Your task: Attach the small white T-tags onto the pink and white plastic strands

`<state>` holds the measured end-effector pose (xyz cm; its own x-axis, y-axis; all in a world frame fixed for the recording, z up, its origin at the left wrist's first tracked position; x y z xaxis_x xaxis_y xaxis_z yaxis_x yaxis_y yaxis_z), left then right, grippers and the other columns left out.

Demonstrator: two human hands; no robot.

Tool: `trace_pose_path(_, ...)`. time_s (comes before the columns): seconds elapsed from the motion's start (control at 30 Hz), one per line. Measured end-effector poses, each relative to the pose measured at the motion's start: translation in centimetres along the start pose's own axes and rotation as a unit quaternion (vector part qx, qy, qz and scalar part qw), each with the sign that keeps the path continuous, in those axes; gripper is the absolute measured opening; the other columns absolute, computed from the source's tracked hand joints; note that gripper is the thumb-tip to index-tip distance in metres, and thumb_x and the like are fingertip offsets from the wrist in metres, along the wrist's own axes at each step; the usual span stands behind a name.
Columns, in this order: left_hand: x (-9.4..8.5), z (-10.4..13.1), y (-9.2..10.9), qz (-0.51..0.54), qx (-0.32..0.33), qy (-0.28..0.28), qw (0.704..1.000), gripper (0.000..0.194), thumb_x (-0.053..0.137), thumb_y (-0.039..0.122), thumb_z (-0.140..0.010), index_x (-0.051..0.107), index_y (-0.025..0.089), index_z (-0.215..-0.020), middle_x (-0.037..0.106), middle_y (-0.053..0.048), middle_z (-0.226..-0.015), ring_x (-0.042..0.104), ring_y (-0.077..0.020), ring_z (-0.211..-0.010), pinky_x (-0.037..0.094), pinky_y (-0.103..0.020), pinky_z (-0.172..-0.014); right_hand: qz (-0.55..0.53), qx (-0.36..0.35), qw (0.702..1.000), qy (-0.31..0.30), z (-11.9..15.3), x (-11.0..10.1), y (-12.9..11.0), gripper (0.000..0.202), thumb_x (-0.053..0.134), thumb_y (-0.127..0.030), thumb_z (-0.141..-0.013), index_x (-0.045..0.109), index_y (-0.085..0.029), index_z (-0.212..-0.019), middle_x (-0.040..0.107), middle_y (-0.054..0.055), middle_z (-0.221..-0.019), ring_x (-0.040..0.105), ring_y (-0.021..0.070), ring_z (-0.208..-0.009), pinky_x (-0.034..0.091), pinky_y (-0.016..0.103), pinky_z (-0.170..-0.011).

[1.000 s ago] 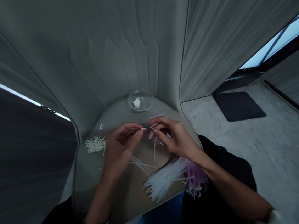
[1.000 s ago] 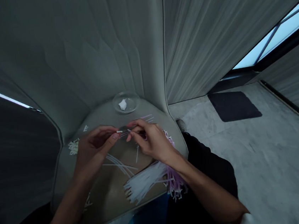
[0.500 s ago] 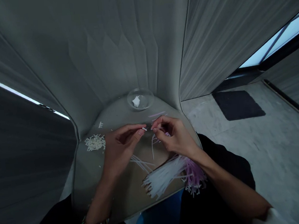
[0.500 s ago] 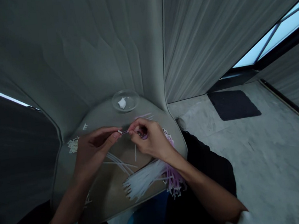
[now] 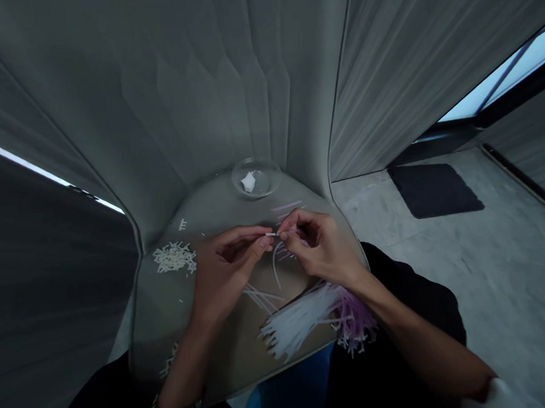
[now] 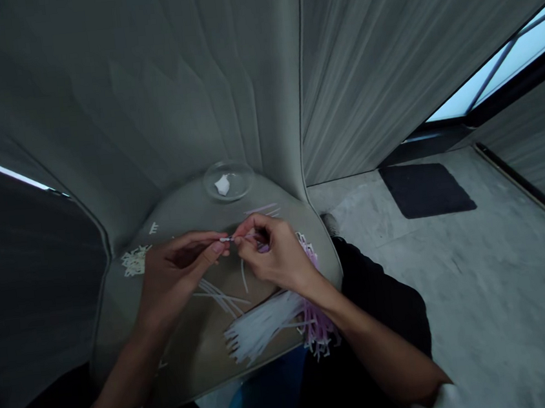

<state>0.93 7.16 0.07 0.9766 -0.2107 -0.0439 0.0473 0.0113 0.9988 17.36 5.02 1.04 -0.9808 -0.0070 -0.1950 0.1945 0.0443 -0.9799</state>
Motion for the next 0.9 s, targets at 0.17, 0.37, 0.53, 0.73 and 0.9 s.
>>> trace_pose_path(0.17, 0.03, 0.11, -0.08, 0.007, -0.003, 0.002, 1.000, 0.013, 0.080, 0.029, -0.082, 0.081, 0.021, -0.093, 0.080, -0.006, -0.088, 0.076, -0.0182, -0.081, 0.063, -0.029, -0.081, -0.007, 0.004, 1.000, 0.003, 0.07, -0.04, 0.00, 0.008, 0.063, -0.025, -0.088, 0.062, -0.019, -0.083, 0.058, -0.001, -0.073, 0.047, 0.0108, -0.062, 0.038, 0.025, -0.057)
trace_pose_path(0.37, 0.13, 0.08, -0.15, 0.000, 0.007, -0.002, 1.000, 0.013, 0.080, 0.029, -0.082, 0.081, 0.021, -0.092, 0.080, -0.005, -0.090, 0.076, -0.0198, -0.084, 0.063, -0.032, -0.084, 0.004, -0.010, 1.000, -0.003, 0.13, 0.04, -0.08, 0.007, 0.065, -0.024, -0.088, 0.064, -0.018, -0.084, 0.054, -0.002, -0.069, 0.044, 0.0108, -0.060, 0.036, 0.025, -0.057)
trace_pose_path(0.53, 0.22, 0.11, -0.08, 0.002, 0.005, 0.000, 1.000, 0.013, 0.081, 0.029, -0.081, 0.081, 0.021, -0.092, 0.080, -0.005, -0.091, 0.076, -0.0193, -0.085, 0.063, -0.030, -0.083, -0.005, -0.009, 1.000, -0.007, 0.24, 0.20, 0.03, 0.007, 0.064, -0.024, -0.090, 0.065, -0.018, -0.086, 0.059, 0.000, -0.075, 0.048, 0.0114, -0.063, 0.040, 0.026, -0.059)
trace_pose_path(0.73, 0.22, 0.14, 0.00, -0.002, 0.005, 0.002, 1.000, 0.013, 0.080, 0.028, -0.081, 0.081, 0.020, -0.091, 0.080, -0.006, -0.092, 0.076, -0.0202, -0.087, 0.062, -0.031, -0.085, 0.013, -0.004, 1.000, -0.007, 0.37, 0.27, 0.08, 0.009, 0.064, -0.027, -0.091, 0.065, -0.019, -0.087, 0.061, 0.000, -0.076, 0.051, 0.0120, -0.064, 0.042, 0.026, -0.060)
trace_pose_path(0.9, 0.20, 0.14, -0.01, -0.008, 0.003, 0.004, 1.000, 0.013, 0.080, 0.029, -0.081, 0.080, 0.021, -0.090, 0.080, -0.005, -0.090, 0.076, -0.0206, -0.085, 0.063, -0.033, -0.084, 0.015, -0.007, 1.000, -0.010, 0.39, 0.30, 0.04, 0.009, 0.064, -0.027, -0.091, 0.066, -0.019, -0.087, 0.061, 0.000, -0.076, 0.049, 0.0117, -0.063, 0.041, 0.026, -0.059)
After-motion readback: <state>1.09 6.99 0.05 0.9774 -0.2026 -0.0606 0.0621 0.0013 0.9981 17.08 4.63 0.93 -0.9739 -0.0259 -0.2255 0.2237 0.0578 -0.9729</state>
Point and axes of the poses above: each hand's wrist, its own z-axis away from the middle knuckle, its own x-axis out of the palm, y = z × x, the point moved 5 cm from there along -z, towards the middle knuckle
